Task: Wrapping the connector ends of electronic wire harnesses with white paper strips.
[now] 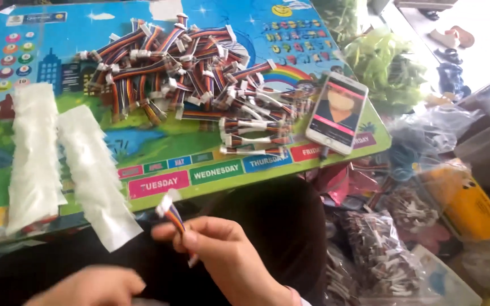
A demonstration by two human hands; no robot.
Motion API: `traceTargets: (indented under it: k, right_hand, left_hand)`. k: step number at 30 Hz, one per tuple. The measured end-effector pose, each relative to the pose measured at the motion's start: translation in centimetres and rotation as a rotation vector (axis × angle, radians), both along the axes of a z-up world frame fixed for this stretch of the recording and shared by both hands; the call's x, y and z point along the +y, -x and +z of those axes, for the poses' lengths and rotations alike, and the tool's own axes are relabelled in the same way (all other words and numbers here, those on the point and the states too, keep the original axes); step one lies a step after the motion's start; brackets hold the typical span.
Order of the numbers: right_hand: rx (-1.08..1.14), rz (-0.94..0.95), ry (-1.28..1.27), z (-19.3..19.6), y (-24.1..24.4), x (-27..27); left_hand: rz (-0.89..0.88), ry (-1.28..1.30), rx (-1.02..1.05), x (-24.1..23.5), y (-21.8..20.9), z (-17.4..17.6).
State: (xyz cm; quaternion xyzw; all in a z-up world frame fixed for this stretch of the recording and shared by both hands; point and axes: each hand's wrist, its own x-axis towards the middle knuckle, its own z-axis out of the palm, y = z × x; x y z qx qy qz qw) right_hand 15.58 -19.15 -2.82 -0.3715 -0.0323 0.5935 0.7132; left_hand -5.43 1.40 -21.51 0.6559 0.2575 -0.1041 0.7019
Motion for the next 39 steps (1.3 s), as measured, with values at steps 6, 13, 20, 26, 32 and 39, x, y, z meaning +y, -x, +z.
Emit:
traceTargets:
  k: [6, 13, 20, 26, 32, 39]
  right_hand:
    - [-0.182, -0.014, -0.136, 1.0, -0.4, -3.2]
    - [-0.19, -0.224, -0.178, 1.4, -1.9, -4.4]
    - [-0.509, -0.453, 0.042, 1.0, -2.4, -4.8]
    - [-0.755, -0.484, -0.078, 0.2, -2.1, -5.6]
    - [-0.85, -0.464, -0.083, 0.8, -1.9, -5.2]
    - [-0.775, -0.381, -0.231, 1.4, -2.0, -5.3]
  left_hand:
    - [0.283, -1.017, -0.14, -10.0, -8.2, 22.4]
    - [0.252, -0.589, -0.108, -9.8, -10.1, 23.2]
    - [0.112, -0.484, -0.385, -11.0, -14.4, 24.5]
    - [0.145, -0.317, -0.436, -11.5, -16.1, 24.2]
    - [0.136, -0.36, -0.387, -11.2, -16.6, 24.8]
    - [0.129, -0.471, -0.397, -10.7, -16.2, 25.2]
